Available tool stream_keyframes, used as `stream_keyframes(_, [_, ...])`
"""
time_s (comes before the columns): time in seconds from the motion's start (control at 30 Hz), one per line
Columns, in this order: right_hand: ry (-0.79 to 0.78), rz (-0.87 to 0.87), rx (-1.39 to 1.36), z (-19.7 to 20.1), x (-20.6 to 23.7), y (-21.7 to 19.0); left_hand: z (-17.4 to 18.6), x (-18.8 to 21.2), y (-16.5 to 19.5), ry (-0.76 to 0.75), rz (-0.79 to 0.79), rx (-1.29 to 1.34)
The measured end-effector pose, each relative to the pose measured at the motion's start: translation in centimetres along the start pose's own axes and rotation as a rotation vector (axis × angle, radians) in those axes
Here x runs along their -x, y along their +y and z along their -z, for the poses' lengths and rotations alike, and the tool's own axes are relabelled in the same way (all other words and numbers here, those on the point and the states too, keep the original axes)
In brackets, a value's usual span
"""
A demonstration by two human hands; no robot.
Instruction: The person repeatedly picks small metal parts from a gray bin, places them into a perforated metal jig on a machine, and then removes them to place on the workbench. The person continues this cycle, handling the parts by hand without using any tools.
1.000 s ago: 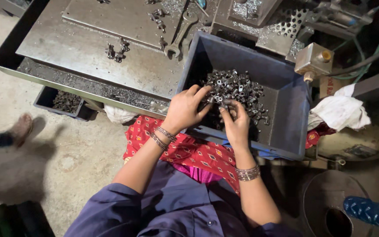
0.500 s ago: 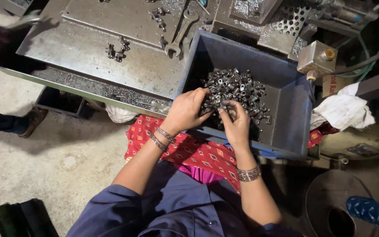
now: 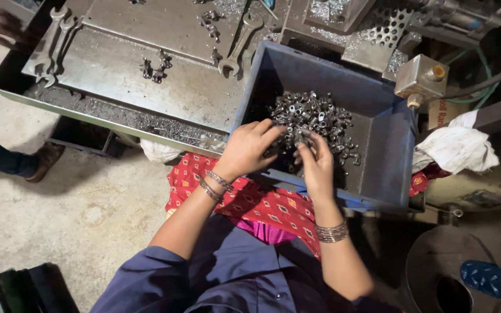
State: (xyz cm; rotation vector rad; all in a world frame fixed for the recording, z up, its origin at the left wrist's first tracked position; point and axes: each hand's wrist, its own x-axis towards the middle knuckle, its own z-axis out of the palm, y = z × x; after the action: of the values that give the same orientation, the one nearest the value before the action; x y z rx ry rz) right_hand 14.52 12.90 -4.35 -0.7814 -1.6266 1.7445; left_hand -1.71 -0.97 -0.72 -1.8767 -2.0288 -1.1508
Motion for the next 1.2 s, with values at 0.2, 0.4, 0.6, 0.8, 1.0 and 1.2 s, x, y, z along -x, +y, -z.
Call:
stream_keyframes(0.2, [-0.03,-0.279,-0.35,4.0,-6.4,-3.2,0.0,0.0,0.6,0.008,0.007,-0.088])
stream_keyframes(0.4, [0.033,-0.214,-0.534,7.6,-22.3,-9.4,0.0,0.1,0.9,0.1,-0.038,-0.17])
stream_keyframes(0.6, [0.139,-0.278,-0.559,6.2,-31.1,-12.4,0.4,-0.2,1.1,0.146,-0.036,-0.165])
stream_keyframes(0.8, [0.327,-0.07,-0.26,6.2,-32.1,-13.6,0.2,-0.3,0.9,0.134,-0.017,-0.145])
stream_keyframes(1.0, [0.285,0.229,0.23,8.8,-28.7,-13.1,0.1,-0.2,0.8,0.115,-0.014,-0.143])
stream_keyframes(1.2, [-0.129,0.007,0.99,10.7,-22.9,-14.1,0.0,-0.3,1.1,0.105,-0.031,-0.153])
